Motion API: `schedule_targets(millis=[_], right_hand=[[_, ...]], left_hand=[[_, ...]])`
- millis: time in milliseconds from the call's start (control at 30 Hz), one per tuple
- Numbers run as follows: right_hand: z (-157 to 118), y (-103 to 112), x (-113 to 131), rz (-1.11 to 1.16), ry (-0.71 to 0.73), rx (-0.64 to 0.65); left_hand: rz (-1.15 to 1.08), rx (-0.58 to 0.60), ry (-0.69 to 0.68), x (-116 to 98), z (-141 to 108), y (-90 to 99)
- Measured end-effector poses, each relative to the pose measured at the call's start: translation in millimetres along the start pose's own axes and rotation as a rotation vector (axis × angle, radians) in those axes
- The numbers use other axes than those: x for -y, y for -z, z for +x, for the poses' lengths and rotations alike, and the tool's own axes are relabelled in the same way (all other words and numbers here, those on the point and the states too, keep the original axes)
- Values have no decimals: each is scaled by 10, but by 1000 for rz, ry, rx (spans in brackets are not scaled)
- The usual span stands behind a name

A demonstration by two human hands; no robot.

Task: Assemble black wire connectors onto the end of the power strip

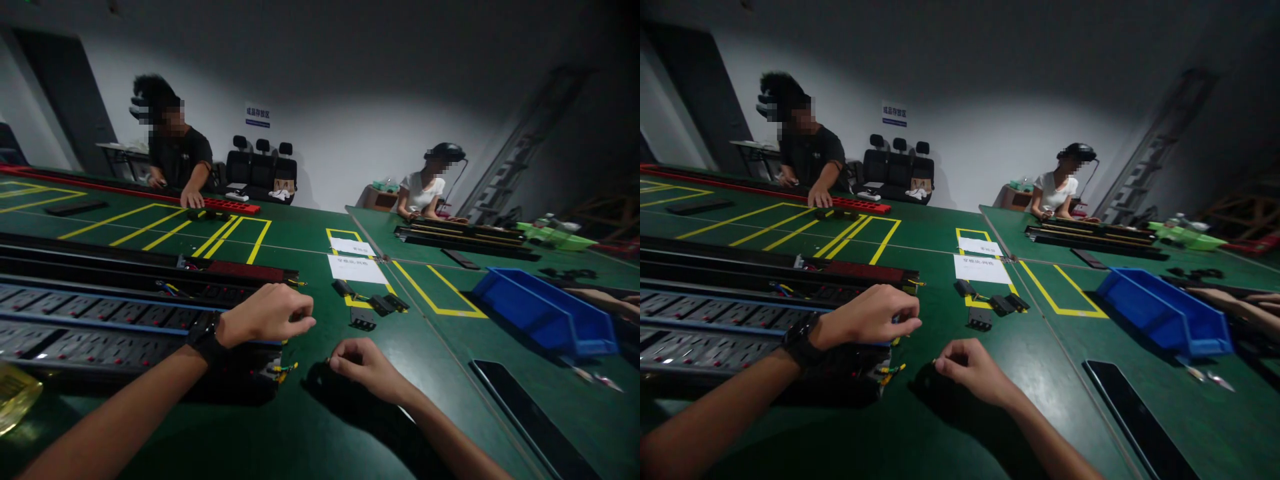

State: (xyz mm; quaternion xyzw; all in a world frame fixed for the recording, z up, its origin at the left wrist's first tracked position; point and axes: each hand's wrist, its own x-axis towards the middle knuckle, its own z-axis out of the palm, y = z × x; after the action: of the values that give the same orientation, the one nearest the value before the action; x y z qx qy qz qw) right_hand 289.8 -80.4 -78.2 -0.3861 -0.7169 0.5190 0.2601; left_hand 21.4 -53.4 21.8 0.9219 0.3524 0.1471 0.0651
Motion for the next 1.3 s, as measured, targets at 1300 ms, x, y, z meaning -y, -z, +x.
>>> schedule_targets(millis=[1300], right_hand=[[45, -383, 74, -654, 475, 10]], left_hand=[[260, 502, 107, -339, -128, 222]])
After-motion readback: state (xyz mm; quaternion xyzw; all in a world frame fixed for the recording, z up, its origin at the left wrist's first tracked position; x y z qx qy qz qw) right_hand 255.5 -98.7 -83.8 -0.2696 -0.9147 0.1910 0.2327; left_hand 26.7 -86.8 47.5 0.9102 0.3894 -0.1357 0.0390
